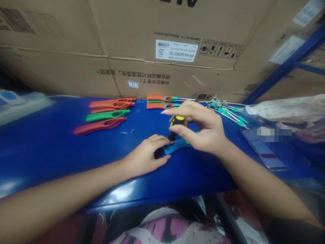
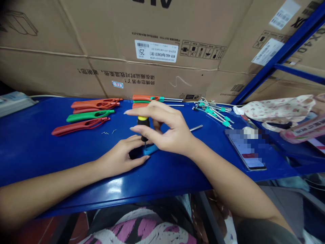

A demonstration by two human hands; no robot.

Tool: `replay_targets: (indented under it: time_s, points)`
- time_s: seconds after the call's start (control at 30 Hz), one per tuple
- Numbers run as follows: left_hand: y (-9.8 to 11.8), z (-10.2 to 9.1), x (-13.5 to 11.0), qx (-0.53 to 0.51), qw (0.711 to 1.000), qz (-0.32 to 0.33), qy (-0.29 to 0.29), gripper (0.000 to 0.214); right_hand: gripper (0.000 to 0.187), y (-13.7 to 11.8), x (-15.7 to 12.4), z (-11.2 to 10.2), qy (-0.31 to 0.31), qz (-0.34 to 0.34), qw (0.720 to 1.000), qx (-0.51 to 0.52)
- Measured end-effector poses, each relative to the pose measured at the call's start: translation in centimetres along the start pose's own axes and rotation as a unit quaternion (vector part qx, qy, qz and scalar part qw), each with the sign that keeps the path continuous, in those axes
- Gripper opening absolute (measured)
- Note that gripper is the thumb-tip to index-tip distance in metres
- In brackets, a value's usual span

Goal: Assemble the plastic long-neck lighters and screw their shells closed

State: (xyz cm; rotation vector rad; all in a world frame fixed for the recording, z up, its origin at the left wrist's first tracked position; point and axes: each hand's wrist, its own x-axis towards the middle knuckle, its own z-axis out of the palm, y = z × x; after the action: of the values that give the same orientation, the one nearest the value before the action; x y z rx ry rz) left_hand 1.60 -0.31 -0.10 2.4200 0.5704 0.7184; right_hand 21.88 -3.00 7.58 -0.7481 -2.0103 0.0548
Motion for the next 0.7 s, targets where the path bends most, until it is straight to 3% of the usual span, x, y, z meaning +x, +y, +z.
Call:
replay_targets:
  time_s: [0.1, 0.27, 0.4, 0.47, 0.6, 0.7]
  points:
    - [-0.05, 0.03, 0.01, -0.004, 1.000, 0.001, 0.002, 0.034, 0.024, -0.03, 0.02, -0.11, 0.043, -0.051, 0.996, -0.053]
    - [0.06, -0.04, 0.05, -0.002, 1.000, -0.004, -0.004, 0.029, 0.034, -0.57, 0.09, -0.31, -0.047, 0.038, 0.997, 0.044]
    - [0.07, 0.00, 0.00, -0.003, 1.000, -0.006, -0.001, 0.033, 0.024, -0.41, 0.17, -0.19, 0.030, -0.029, 0.999, -0.016]
    - [0.09, 0.00, -0.01, -0.004, 1.000, -0.007, 0.002, 0.034, 0.023, -0.31, 0.21, -0.34, 0.037, -0.045, 0.997, -0.049]
    - [0.14, -0.08, 0.01, -0.004, 1.000, -0.003, -0.001, 0.032, 0.033, -0.19, 0.29, -0.82, -0.061, 0.046, 0.996, 0.055]
    - [0.13, -0.09, 0.03, -0.007, 1.000, -0.003, 0.001, 0.032, 0.025, 0.17, 0.40, -0.87, -0.034, 0.050, 0.996, 0.066]
